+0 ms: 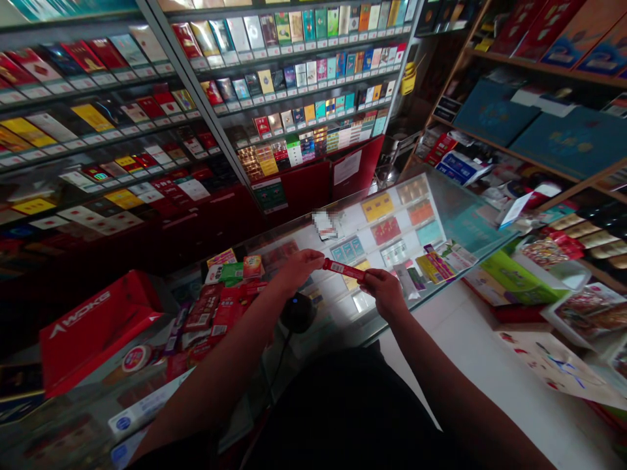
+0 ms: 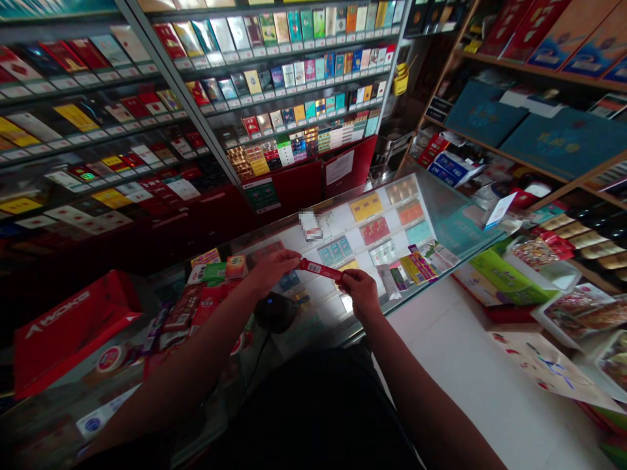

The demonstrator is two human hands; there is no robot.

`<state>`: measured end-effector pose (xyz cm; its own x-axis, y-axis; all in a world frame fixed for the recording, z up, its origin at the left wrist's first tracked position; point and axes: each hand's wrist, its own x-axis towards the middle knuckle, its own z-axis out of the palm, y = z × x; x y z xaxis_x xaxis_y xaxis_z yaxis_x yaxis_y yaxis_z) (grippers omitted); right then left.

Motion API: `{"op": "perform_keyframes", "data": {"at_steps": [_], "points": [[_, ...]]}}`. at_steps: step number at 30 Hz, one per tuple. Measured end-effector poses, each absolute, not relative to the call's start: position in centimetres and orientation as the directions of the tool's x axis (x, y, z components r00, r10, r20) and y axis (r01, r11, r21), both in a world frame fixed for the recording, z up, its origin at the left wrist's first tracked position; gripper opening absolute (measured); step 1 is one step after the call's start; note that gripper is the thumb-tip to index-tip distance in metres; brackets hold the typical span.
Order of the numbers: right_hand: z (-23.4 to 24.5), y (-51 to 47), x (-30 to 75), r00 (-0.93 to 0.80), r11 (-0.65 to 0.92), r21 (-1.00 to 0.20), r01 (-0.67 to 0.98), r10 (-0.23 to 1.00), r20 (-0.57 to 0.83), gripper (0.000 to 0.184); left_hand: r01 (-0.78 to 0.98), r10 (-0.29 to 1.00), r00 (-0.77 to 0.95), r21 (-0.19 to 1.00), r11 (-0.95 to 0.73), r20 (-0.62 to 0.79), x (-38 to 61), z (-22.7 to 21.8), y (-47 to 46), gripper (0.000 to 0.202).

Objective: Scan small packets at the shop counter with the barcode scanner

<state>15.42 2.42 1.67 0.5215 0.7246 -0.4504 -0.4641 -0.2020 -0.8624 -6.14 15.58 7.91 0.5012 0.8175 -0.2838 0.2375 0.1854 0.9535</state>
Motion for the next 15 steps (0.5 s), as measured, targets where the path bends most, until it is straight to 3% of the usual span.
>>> {"op": "perform_keyframes", "data": {"at_steps": [8, 12, 15], "points": [[0.9, -0.9, 19.9, 0.601, -0.173, -0.855, -0.49, 0.643, -0.474, 0.036, 0.285, 0.759, 0.538, 0.927, 0.245, -0.366, 0.5, 9.2, 12.1, 0.035], [0.0, -3.2, 22.4, 0.641, -0.193, -0.855, -0.482, 0.588, -0.494, 0.032, 0.354, 0.716, 0.544, 0.893, 0.277, -0.437, 4.1, 7.3, 10.6, 0.038], [-0.9, -4.9, 23.9, 0.642, -0.257, -0.835, -0.486, 0.544, -0.541, 0.029, 0.44, 0.681, 0.59, 0.88, 0.18, -0.434, 6.1, 5.2, 9.7, 0.039]]}}
